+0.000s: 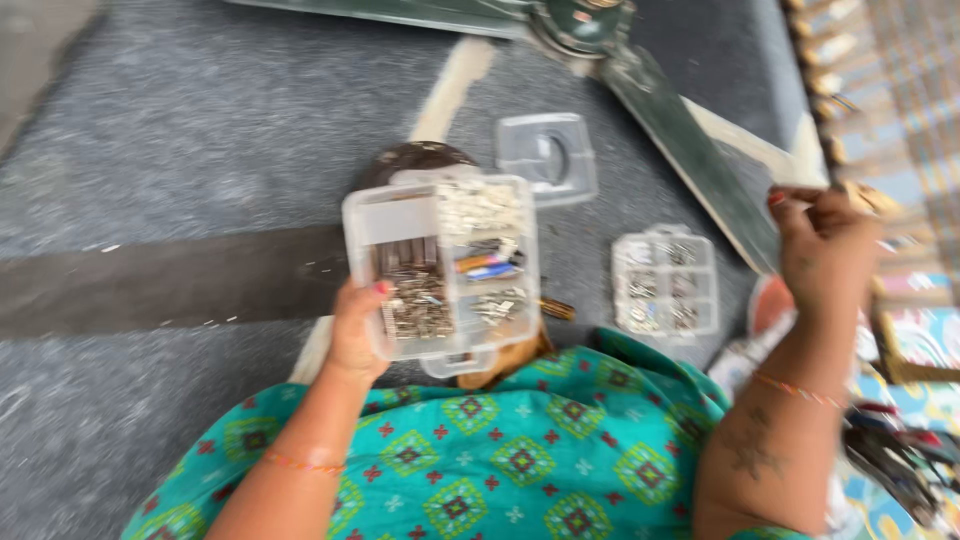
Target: The person selects screws from a compartmentalized box and attaches a fan blade to the fan motor housing using a screwdriver. The person is sitting on the floor with fan parts and tools nearby.
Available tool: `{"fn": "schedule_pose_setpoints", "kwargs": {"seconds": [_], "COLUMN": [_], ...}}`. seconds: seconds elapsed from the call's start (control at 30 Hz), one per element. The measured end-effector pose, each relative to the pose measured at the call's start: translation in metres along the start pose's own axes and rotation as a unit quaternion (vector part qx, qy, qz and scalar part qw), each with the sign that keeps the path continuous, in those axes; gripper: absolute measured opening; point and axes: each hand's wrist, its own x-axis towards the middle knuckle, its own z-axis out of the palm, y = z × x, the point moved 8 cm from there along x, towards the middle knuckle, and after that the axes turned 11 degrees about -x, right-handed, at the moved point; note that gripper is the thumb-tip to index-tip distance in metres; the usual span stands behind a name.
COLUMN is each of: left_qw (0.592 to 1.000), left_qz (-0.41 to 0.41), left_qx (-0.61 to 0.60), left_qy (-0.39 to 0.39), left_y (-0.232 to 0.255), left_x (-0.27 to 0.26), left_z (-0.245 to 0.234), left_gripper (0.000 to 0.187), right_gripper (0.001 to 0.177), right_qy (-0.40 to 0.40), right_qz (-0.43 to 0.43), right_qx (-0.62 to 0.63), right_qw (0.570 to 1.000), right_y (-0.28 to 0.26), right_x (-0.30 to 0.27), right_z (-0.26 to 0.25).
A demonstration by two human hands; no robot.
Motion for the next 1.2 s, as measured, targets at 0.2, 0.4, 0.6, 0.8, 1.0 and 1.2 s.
{"fn": "schedule_pose_setpoints", "kwargs": {"seconds": [0.2,0.4,0.6,0.8,1.0,1.2], "left_qw": [0.998,0.992,0.982,0.974,0.964,0.948], "left_qz": [-0.042,-0.027,-0.011,0.005,0.034,-0.096], "left_qx": [-0.006,0.072,0.087,0.091,0.185,0.252], "left_qy": [0.056,0.101,0.166,0.207,0.188,0.166], "left_y": [-0.007,-0.009,-0.056,-0.125,-0.158,-0.237], "left_x": [0.000,-0.003,0.021,0.041,0.056,0.076], "left_z": [-0.021,-0.032,-0.052,-0.065,-0.048,-0.027], "left_gripper": [0.052,0.045,0.035,0.028,0.028,0.032], "right_gripper": [0.067,0.080,0.065,0.049,0.041,0.048], "right_qy": [-0.211,-0.232,-0.273,-0.224,-0.029,0.175], "right_qz": [0.226,0.273,0.294,0.241,0.266,0.090], "right_qx": [-0.367,-0.370,-0.338,-0.284,-0.297,-0.211], "right_qw": [0.877,0.857,0.852,0.901,0.917,0.957], "right_y": [0.262,0.282,0.244,0.219,0.161,0.060], "right_x": [-0.041,-0.072,-0.068,-0.065,-0.033,-0.016], "right_z": [0.060,0.089,0.105,0.117,0.037,-0.010]}}
